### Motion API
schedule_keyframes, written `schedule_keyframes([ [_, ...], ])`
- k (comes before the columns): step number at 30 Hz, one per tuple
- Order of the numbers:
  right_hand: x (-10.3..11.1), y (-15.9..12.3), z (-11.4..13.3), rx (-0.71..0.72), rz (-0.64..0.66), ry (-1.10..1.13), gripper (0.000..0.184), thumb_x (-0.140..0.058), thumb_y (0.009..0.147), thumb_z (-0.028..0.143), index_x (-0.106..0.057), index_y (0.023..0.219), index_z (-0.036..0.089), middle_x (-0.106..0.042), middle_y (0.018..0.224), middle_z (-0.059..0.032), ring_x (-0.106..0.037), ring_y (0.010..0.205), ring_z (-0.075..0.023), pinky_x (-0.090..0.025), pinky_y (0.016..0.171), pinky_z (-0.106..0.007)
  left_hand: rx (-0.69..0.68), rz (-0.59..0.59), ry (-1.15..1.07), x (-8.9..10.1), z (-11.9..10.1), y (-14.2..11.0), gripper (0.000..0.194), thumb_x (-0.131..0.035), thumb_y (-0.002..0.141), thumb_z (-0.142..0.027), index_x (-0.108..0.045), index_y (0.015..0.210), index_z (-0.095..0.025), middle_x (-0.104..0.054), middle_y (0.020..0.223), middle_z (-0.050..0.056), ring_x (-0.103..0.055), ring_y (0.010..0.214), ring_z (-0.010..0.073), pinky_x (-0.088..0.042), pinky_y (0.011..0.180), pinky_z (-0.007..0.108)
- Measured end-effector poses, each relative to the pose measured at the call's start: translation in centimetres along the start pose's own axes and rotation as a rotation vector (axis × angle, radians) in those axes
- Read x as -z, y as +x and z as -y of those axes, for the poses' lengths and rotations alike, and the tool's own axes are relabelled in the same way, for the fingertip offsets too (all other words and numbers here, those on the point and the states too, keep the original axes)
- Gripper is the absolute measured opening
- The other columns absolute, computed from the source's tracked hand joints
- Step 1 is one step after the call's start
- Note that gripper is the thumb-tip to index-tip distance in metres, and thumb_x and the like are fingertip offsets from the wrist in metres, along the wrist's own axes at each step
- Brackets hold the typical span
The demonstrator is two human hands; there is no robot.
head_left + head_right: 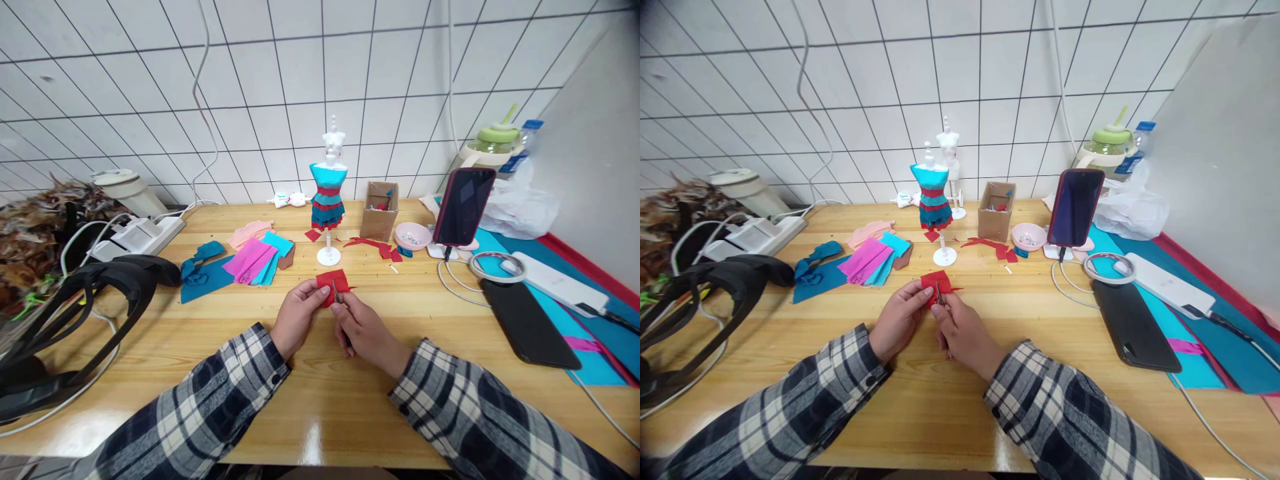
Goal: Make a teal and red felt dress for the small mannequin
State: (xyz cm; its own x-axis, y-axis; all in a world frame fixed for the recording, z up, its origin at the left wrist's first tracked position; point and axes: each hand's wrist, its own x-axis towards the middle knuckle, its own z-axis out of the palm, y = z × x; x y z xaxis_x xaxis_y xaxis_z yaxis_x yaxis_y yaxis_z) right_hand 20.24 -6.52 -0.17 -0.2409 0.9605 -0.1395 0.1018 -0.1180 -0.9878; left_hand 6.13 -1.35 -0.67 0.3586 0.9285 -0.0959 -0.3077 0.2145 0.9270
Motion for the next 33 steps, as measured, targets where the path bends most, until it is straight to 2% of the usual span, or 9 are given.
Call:
schedule_keyframes([
  [8, 0.2, -0.08, -0.35, 0.004, 0.028, -0.036, 0.025, -0.036, 0.097, 0.047, -0.043, 0.095, 0.023, -0.051, 0.05, 0.0087, -0.045, 0.033, -0.0078, -0.034, 0.033, -0.017, 0.023, -0.048, -0.161, -0.46, -0.6, -0.19, 0.016, -0.073, 0.075, -0.027, -0.068, 0.083, -0.015, -0.07, 0.081, 0.002, -0.061, 0.074, 0.0125, -0.047, 0.075, 0.025],
  [18, 0.02, -0.11, -0.53, -0.037, 0.075, 0.06, 0.038, -0.034, 0.094, 0.059, -0.044, 0.1, 0.022, -0.053, 0.049, 0.0075, -0.045, 0.034, -0.0093, -0.036, 0.033, -0.018, 0.014, -0.039, -0.114, -0.13, -0.37, -0.04, 0.016, -0.071, 0.076, -0.026, -0.065, 0.085, -0.014, -0.069, 0.078, 0.002, -0.061, 0.07, 0.0127, -0.047, 0.071, 0.026],
  [24, 0.07, -0.07, -0.23, -0.049, 0.048, 0.048, 0.038, -0.036, 0.094, 0.059, -0.044, 0.102, 0.022, -0.054, 0.049, 0.0074, -0.046, 0.033, -0.0093, -0.035, 0.034, -0.018, 0.012, 0.032, 0.064, 0.18, -0.2, -0.05, 0.018, -0.068, 0.08, -0.031, -0.067, 0.09, -0.016, -0.07, 0.092, 0.006, -0.063, 0.086, 0.0175, -0.047, 0.083, 0.031],
  [29, 0.14, -0.17, -0.4, -0.026, -0.005, 0.007, 0.037, -0.036, 0.095, 0.057, -0.046, 0.106, 0.023, -0.053, 0.049, 0.0077, -0.046, 0.033, -0.0092, -0.035, 0.034, -0.018, -0.025, 0.019, 0.205, 0.1, -0.43, -0.06, 0.02, -0.067, 0.081, -0.035, -0.068, 0.088, -0.016, -0.07, 0.09, 0.004, -0.061, 0.085, 0.0169, -0.046, 0.083, 0.031],
  [33, 0.3, -0.18, -0.34, 0.007, -0.026, -0.021, 0.035, -0.035, 0.096, 0.055, -0.046, 0.103, 0.023, -0.053, 0.05, 0.0077, -0.046, 0.034, -0.0088, -0.036, 0.035, -0.018, -0.042, 0.005, 0.272, -0.2, -0.76, -0.23, 0.022, -0.067, 0.081, -0.036, -0.068, 0.087, -0.016, -0.069, 0.086, 0.004, -0.061, 0.082, 0.0169, -0.046, 0.081, 0.03],
])
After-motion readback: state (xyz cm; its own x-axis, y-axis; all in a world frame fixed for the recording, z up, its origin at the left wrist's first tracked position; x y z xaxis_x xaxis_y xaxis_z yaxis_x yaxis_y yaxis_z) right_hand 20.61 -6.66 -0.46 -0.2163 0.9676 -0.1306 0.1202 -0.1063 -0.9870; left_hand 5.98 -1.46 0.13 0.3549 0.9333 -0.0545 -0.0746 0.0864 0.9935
